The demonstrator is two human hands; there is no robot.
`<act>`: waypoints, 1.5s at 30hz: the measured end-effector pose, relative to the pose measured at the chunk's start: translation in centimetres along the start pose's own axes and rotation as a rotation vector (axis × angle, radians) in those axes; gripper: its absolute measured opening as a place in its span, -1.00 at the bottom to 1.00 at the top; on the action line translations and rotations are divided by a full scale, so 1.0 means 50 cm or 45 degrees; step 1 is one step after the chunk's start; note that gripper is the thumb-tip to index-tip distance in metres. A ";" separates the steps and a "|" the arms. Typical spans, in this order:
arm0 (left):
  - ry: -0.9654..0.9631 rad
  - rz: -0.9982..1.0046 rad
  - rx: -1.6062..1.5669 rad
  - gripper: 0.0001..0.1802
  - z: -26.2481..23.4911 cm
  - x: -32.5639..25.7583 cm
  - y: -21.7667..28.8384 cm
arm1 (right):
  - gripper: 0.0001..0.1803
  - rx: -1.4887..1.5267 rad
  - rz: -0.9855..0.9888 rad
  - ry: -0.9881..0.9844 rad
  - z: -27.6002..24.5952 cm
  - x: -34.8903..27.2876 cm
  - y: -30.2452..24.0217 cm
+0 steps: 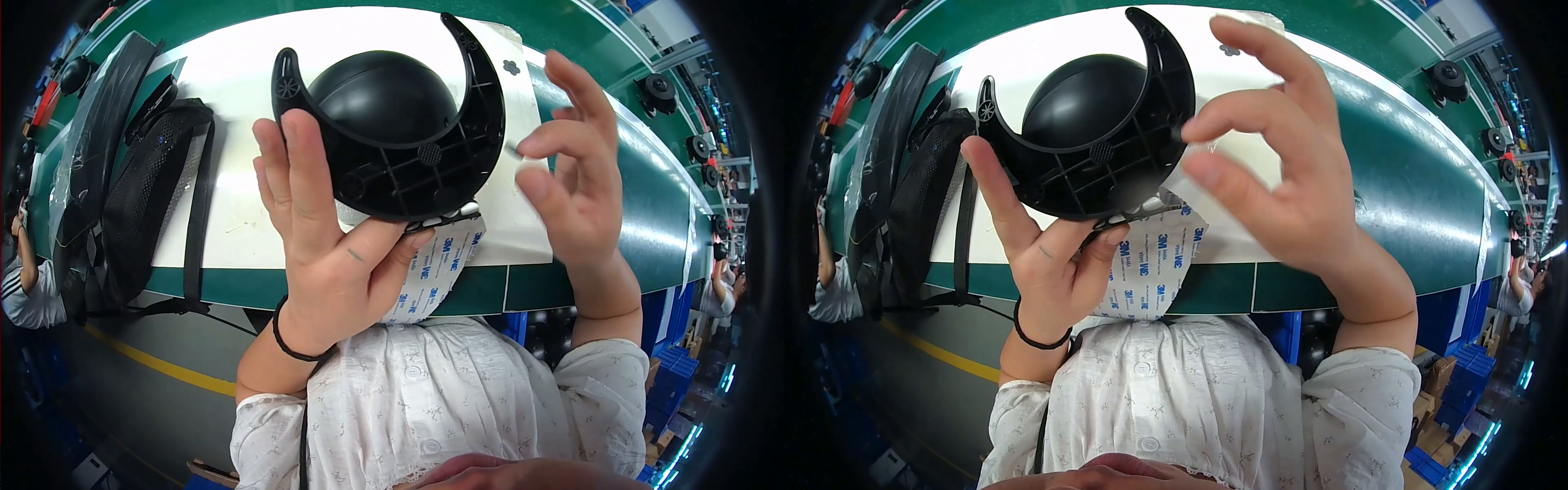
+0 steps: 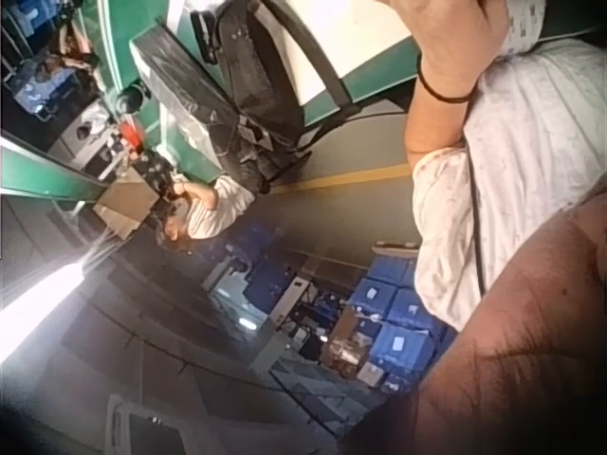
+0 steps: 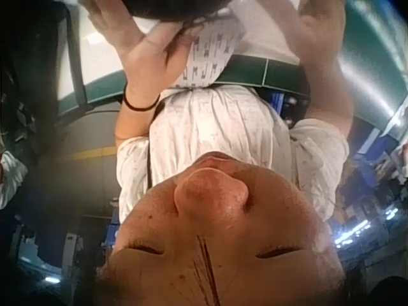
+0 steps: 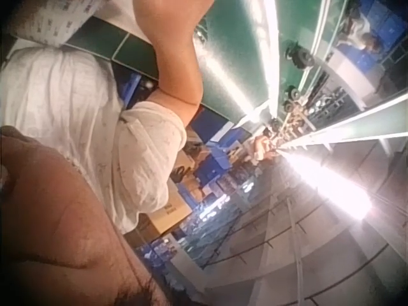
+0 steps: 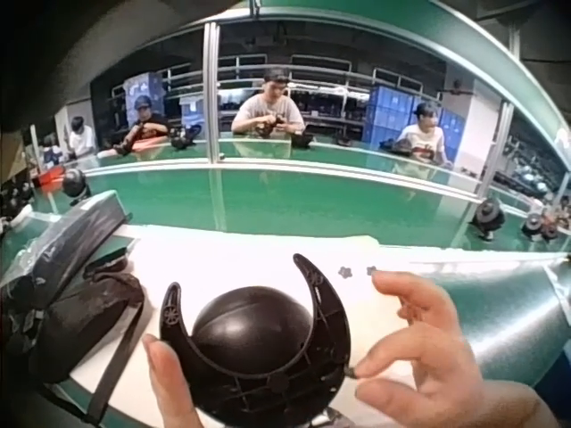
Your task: Manual assembly of components onto a curved black plastic housing at an industrial workstation.
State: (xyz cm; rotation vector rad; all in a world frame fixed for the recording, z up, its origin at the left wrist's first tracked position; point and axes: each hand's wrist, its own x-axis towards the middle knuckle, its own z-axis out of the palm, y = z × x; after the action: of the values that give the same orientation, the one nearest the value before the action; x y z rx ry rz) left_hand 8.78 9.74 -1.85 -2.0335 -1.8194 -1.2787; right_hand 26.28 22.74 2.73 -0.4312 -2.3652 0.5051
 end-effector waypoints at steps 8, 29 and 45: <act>0.048 0.005 -0.014 -0.82 0.013 -0.006 -0.015 | -0.84 0.255 0.138 -0.092 0.024 0.027 0.032; -0.101 -0.058 0.197 -0.78 -0.029 -0.003 0.001 | -0.66 -0.389 -0.430 0.175 0.032 -0.021 0.000; -0.097 -0.357 -0.533 -0.80 -0.057 -0.059 0.046 | -0.81 0.686 0.016 -0.408 0.073 -0.029 -0.048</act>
State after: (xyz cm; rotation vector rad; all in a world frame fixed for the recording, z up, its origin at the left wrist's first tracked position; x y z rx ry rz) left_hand 9.64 5.21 -0.98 -2.0943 -2.0722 -1.8152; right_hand 24.46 19.15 0.50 -0.1198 -2.3883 1.2522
